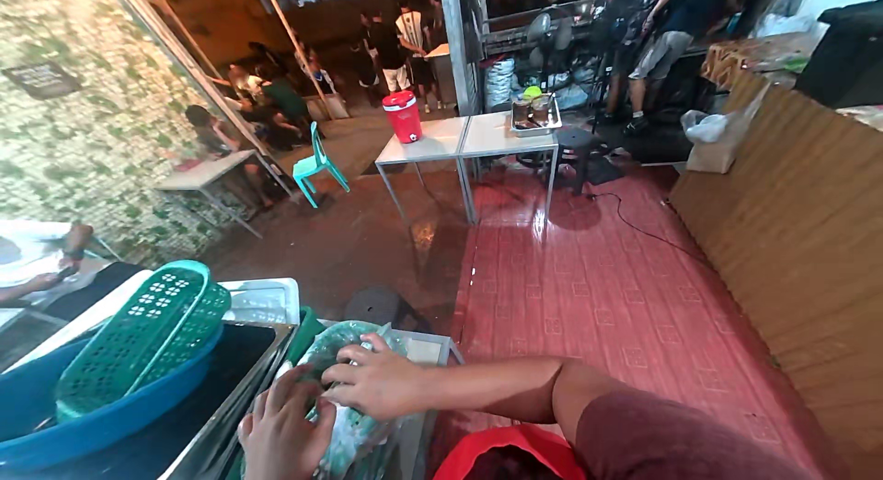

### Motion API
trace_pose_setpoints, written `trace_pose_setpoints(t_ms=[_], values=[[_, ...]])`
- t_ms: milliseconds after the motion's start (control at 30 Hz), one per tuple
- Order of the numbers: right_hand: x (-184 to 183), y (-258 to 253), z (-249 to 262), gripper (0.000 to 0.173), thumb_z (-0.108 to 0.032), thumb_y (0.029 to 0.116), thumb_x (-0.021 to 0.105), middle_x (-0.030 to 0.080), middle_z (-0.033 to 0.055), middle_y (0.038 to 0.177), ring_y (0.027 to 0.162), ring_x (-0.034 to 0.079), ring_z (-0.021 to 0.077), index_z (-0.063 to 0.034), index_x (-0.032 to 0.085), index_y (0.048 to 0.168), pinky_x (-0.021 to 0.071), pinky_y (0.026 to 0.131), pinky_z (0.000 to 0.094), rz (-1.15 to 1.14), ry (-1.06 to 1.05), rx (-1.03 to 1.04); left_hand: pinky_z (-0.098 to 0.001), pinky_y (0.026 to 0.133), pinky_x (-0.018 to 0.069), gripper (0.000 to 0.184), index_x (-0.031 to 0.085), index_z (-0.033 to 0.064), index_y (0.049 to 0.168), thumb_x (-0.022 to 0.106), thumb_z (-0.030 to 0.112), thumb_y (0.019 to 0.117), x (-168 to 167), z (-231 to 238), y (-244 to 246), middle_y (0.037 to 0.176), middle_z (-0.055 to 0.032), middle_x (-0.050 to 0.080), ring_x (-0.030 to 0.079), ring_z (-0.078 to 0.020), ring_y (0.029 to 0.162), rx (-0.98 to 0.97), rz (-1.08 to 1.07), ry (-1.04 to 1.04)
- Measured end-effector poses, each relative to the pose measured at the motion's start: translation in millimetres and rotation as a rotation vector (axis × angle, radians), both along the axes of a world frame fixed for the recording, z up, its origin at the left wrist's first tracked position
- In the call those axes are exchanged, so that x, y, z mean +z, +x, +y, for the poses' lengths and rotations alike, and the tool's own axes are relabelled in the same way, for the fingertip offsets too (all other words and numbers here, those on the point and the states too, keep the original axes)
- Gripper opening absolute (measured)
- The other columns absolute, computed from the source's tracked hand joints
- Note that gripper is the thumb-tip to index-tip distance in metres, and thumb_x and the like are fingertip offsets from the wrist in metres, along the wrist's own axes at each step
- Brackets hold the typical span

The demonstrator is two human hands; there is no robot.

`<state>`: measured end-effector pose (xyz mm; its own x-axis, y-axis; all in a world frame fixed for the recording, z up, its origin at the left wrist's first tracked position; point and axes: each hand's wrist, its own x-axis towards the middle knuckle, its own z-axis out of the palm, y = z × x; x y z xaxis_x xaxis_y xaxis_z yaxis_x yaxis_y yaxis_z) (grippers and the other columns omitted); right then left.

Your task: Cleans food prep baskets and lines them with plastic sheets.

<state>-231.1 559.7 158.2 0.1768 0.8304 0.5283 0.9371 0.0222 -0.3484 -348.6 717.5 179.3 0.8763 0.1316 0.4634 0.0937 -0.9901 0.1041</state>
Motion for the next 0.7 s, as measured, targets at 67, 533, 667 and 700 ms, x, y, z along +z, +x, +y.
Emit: trace_pose_setpoints(t_ms=[67,533,667,700], values=[[-6,2,-12,0.019,-0.009,0.0993,0.062,0.069,0.0073,0.131,0.134,0.055,0.0329,-0.0069,0.076,0.112,0.0354,0.114,0.0612,0.037,0.028,0.057,-0.0723,0.089,0.043,0.02,0.071,-0.0041,0.091,0.063,0.013,0.0838,3,1,-4,0.128,-0.0258,0.064,0.06,-0.0516,0.116,0.096,-0.01,0.001],[-61,24,-20,0.042,0.001,0.0846,0.075,0.069,0.0112,0.127,0.119,0.062,0.0355,-0.0118,0.073,0.124,0.0482,0.101,0.0555,-0.062,-0.047,0.131,-0.056,0.114,0.0284,0.042,0.054,0.0215,0.14,0.052,0.043,0.1046,-48,-4,-69,0.142,-0.0075,0.058,0.048,-0.0244,0.139,-0.117,-0.115,0.442],[-57,23,-23,0.019,-0.002,0.0836,0.076,0.071,0.0146,0.12,0.12,0.062,0.0382,-0.0051,0.078,0.102,0.0474,0.103,0.0589,-0.047,-0.074,0.181,-0.0697,0.112,0.0246,0.024,0.073,0.0216,0.119,0.056,0.03,0.1037,-59,-19,-88,0.138,-0.0043,0.065,0.053,-0.0292,0.137,-0.017,-0.057,0.255],[-55,21,-23,0.017,-0.003,0.0835,0.077,0.071,0.015,0.122,0.123,0.061,0.0387,-0.0036,0.077,0.101,0.0461,0.105,0.0589,-0.008,-0.073,0.247,-0.0667,0.112,0.0264,0.02,0.072,0.021,0.113,0.057,0.024,0.1015,-58,-24,-86,0.135,-0.002,0.067,0.055,-0.027,0.134,0.004,-0.071,0.228]])
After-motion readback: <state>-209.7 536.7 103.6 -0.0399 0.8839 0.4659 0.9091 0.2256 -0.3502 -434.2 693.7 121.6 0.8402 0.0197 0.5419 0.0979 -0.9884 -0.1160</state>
